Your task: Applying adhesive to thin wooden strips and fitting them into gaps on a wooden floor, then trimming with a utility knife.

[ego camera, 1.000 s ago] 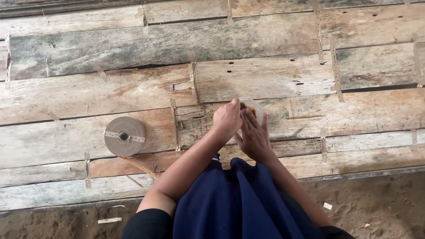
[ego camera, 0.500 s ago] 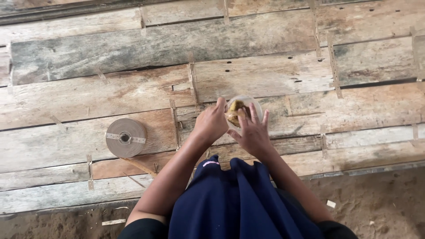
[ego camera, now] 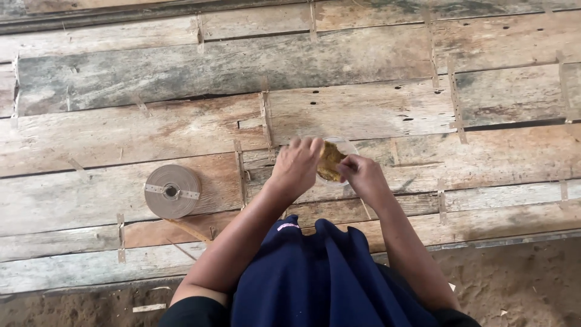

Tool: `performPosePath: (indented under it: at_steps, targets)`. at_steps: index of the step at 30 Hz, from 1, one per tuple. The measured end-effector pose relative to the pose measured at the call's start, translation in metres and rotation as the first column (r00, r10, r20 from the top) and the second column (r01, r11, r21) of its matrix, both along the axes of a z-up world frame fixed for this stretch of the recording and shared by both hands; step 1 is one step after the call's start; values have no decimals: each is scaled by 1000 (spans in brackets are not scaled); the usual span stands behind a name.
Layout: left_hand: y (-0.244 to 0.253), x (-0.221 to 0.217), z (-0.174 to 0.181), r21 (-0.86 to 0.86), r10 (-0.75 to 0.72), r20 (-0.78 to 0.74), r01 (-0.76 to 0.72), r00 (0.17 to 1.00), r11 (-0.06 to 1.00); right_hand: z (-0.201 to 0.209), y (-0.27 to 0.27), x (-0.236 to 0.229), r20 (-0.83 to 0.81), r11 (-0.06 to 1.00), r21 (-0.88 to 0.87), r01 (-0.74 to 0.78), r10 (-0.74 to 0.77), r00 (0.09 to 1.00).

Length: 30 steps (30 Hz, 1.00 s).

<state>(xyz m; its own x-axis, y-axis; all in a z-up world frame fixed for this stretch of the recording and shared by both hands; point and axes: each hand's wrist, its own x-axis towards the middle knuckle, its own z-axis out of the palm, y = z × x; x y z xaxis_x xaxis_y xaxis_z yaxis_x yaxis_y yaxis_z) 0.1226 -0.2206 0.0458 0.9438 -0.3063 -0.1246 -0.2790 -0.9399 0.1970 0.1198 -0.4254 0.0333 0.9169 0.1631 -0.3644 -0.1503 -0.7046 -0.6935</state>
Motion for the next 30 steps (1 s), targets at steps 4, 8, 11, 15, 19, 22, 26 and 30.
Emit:
performPosePath:
  at_steps: [4,8,11,15,19,22,26,30]
  targets:
    - [-15,-22,-22,-110,2,455,54,891,993,-55,1,26,-33,976,-213,36,-44,998]
    - [-39,-57,-28,-82,-36,128,47,991,995,-63,10,44,-150,963,-268,-37,-3,989]
    - [-48,-62,-43,-69,14,148,-4,989,998,-60,13,50,-186,940,-325,-103,43,982]
    - [-50,-60,-53,-60,64,227,-51,972,997,-70,21,54,-189,896,-414,-161,88,978]
    - [-50,-53,-51,-90,61,115,-50,992,995,-67,25,47,-171,848,-499,-179,107,980]
    - [-51,-45,-57,-24,61,18,-60,998,998,-72,12,45,-156,821,-541,-182,114,981]
    - [-53,-37,-46,97,40,-113,-29,993,995,0,-20,32,-42,839,-539,-75,62,997]
    - [-45,-41,-10,-97,-22,-118,11,993,995,73,-29,6,24,985,110,132,-136,990]
